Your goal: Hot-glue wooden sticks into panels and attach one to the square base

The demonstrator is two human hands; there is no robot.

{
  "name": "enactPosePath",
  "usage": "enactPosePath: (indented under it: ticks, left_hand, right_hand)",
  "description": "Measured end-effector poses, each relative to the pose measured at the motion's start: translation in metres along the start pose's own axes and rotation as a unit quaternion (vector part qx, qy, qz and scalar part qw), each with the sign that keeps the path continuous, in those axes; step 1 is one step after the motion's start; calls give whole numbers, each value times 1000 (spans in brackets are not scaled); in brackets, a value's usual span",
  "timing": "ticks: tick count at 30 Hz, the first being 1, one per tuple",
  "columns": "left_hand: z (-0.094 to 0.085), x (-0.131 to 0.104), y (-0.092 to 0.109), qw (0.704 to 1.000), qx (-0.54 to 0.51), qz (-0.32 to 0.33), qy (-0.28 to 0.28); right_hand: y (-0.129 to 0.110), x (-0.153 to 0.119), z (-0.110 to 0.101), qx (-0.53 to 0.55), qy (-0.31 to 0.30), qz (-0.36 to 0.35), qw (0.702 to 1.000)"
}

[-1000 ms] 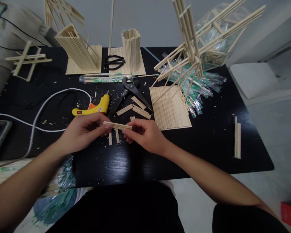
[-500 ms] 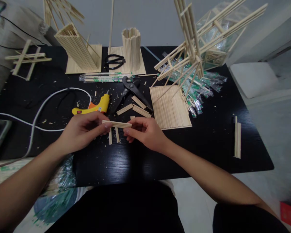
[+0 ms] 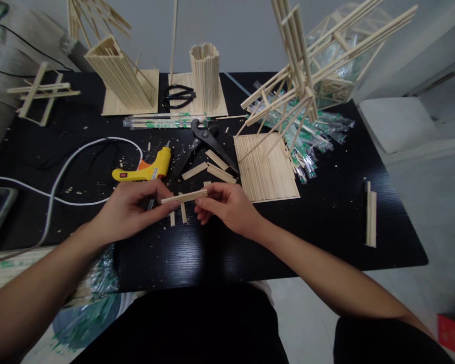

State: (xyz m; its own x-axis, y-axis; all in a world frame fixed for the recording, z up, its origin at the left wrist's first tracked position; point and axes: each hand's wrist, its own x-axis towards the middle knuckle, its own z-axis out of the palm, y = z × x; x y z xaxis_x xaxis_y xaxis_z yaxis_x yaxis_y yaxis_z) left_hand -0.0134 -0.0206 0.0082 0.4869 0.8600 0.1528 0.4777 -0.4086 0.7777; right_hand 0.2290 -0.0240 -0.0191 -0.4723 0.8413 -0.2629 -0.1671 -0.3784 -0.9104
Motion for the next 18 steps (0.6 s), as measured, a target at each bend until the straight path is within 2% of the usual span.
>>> enactPosePath:
  ticks: [8,18]
  left_hand:
    - [-1,0,2,998,33,43,14]
    - [-1,0,0,998,39,45,11]
  right_hand:
    - [1,-1,-2,-7,-17,14,1000]
    - [1,-1,-3,-10,-31,13,999]
